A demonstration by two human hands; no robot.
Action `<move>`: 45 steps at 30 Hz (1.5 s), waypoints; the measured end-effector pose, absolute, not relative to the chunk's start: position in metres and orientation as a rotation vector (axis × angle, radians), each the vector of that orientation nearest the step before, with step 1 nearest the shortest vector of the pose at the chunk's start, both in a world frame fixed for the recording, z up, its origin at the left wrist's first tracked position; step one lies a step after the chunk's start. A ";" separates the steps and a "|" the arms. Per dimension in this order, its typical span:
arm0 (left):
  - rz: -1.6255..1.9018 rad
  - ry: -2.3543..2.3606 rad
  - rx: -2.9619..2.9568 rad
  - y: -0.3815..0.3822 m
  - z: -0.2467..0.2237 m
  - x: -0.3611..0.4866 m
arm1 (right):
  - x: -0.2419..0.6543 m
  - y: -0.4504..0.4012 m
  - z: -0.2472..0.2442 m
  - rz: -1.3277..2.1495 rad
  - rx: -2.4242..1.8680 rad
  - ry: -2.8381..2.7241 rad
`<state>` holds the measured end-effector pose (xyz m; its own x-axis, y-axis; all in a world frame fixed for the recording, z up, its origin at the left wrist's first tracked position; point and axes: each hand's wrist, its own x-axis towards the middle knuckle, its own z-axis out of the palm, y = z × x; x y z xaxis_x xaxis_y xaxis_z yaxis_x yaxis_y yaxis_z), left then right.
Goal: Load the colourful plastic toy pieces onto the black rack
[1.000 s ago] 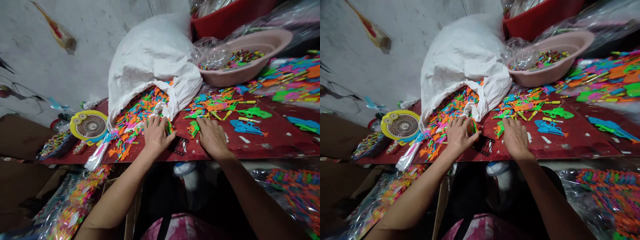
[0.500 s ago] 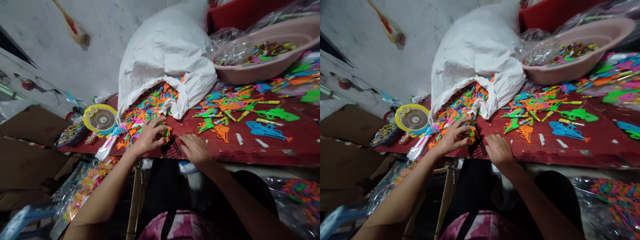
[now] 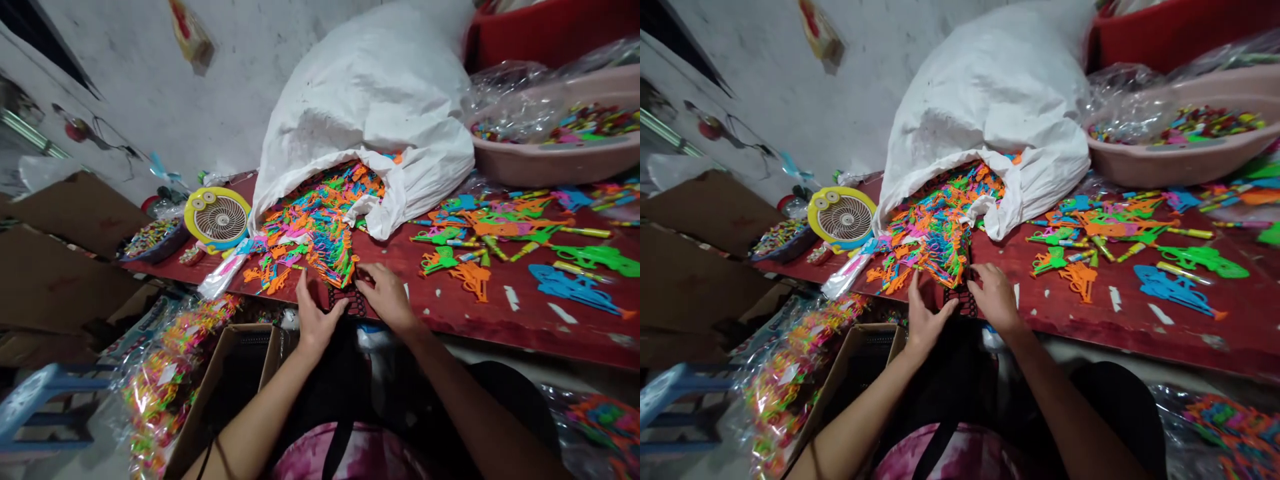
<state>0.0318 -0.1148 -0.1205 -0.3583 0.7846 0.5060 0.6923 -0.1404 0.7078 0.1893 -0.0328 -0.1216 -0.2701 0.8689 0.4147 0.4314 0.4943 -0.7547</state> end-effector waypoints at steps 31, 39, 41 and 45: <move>1.598 2.025 2.040 -0.122 -0.079 0.016 | 0.151 -0.069 -0.128 0.515 -1.224 -1.714; 1.102 1.906 2.395 -0.090 -0.045 0.009 | 0.141 -0.070 -0.126 0.156 -1.361 -1.841; 1.023 1.843 2.445 -0.084 -0.041 0.003 | 0.140 -0.070 -0.126 0.130 -1.371 -1.852; 0.790 1.748 2.524 -0.076 -0.025 -0.004 | 0.141 -0.070 -0.128 0.116 -1.352 -1.887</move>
